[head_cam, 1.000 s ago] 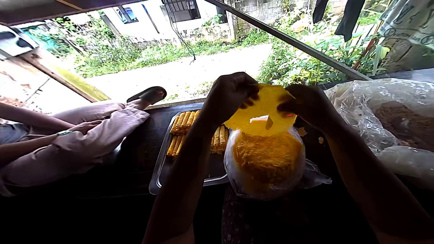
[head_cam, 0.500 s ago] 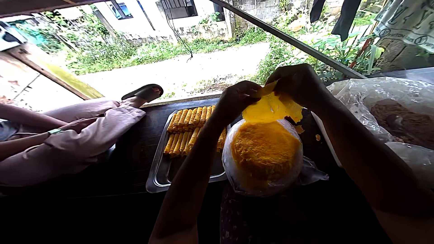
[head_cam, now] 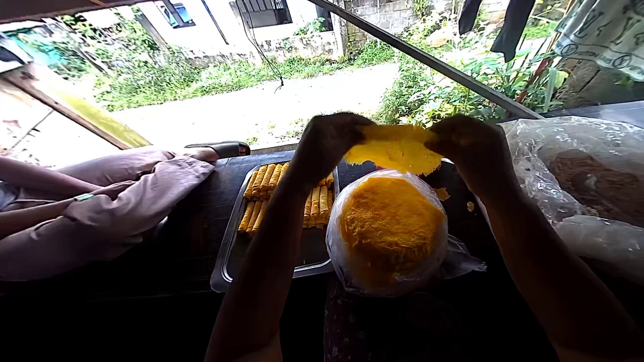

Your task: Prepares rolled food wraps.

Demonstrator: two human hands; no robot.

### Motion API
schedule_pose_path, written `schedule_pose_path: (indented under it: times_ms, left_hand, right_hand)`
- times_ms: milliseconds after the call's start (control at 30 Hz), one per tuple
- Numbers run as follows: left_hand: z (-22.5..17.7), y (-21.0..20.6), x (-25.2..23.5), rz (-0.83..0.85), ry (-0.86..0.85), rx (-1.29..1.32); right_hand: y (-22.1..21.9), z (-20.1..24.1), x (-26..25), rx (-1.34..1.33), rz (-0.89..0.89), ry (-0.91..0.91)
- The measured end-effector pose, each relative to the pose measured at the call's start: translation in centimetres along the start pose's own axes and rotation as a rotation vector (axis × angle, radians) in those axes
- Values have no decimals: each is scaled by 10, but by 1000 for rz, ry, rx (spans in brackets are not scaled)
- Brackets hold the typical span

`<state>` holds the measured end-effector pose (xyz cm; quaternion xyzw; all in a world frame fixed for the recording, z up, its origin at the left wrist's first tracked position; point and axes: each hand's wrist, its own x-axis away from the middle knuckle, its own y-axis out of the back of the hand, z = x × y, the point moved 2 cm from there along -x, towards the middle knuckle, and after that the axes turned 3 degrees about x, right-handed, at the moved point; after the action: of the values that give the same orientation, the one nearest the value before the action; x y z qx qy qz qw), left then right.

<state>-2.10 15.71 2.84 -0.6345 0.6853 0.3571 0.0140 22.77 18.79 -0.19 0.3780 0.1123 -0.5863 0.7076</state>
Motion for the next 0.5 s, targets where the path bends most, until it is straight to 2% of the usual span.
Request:
schedule_pose_path:
  times_ms: [100, 233, 333, 500]
  left_hand:
    - [11, -27, 62, 94, -217, -251]
    - [48, -81, 140, 197, -319, -451]
    - [51, -97, 160, 100, -364, -517]
    - [44, -119, 160, 24, -432, -575]
  right_hand:
    - [-4, -20, 53, 84, 106, 191]
    - [-24, -73, 134, 140, 131, 178]
    - [-26, -77, 157, 211, 114, 221]
    - [-14, -58, 154, 406, 175, 304]
